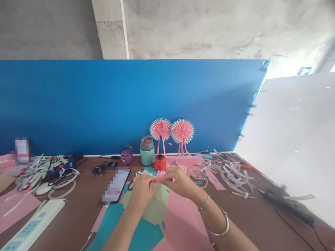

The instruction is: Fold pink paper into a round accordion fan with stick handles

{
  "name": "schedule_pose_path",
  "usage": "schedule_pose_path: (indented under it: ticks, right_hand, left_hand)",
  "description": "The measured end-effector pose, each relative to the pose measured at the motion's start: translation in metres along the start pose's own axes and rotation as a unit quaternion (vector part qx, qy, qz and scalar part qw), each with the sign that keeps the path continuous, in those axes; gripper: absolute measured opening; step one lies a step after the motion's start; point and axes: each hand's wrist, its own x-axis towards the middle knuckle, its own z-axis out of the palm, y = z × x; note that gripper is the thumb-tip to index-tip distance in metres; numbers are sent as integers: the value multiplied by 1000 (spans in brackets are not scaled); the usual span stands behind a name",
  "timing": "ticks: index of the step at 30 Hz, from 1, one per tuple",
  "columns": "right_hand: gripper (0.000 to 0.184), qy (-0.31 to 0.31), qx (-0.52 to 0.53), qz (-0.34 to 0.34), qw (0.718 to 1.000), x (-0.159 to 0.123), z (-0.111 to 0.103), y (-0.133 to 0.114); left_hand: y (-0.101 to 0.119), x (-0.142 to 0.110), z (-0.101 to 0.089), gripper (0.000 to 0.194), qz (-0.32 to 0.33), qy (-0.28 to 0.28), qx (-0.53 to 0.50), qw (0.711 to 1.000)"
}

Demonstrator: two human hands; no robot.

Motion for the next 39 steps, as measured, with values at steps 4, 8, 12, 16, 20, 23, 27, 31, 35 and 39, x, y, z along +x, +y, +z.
schedule_pose_path:
  ticks: [4,8,12,16,20,23,27,31,35,39]
  right_hand:
    - [25,9,7,12,1000,0,-1,6]
    - [23,25,30,33,999,1,-2,14]
    - [23,23,91,66,993,1,-5,24]
    - [19,-15,179,116,977,1,-10,36]
    - [13,-56,264,162,949,0,-12,44]
    - [15,-76,305,177,933,-2,-13,44]
    - [19,-84,311,195,926,-3,-14,42]
    - [20,-77,363,175,912,-3,-8,45]
    - [20,-74,370,169,911,-1,6,41]
    - [19,-71,262,158,949,0,16,28]
  left_hand:
    - [3,-1,0,30,61,-37,-13,997]
    - [7,-4,-4,30,99,-55,-55,992]
    - [13,-7,-14,37,119,-89,-93,985]
    - [20,-10,-21,35,140,-135,-148,970]
    - [26,-11,-23,29,86,-175,-268,944]
    - [29,-11,-23,26,48,-192,-350,916]
    - [30,-11,-24,21,13,-199,-441,875]
    - [28,-6,-22,24,-89,-99,-559,818]
    - [21,3,-12,41,-214,14,-627,749]
    - [7,7,2,44,-282,100,-563,770]
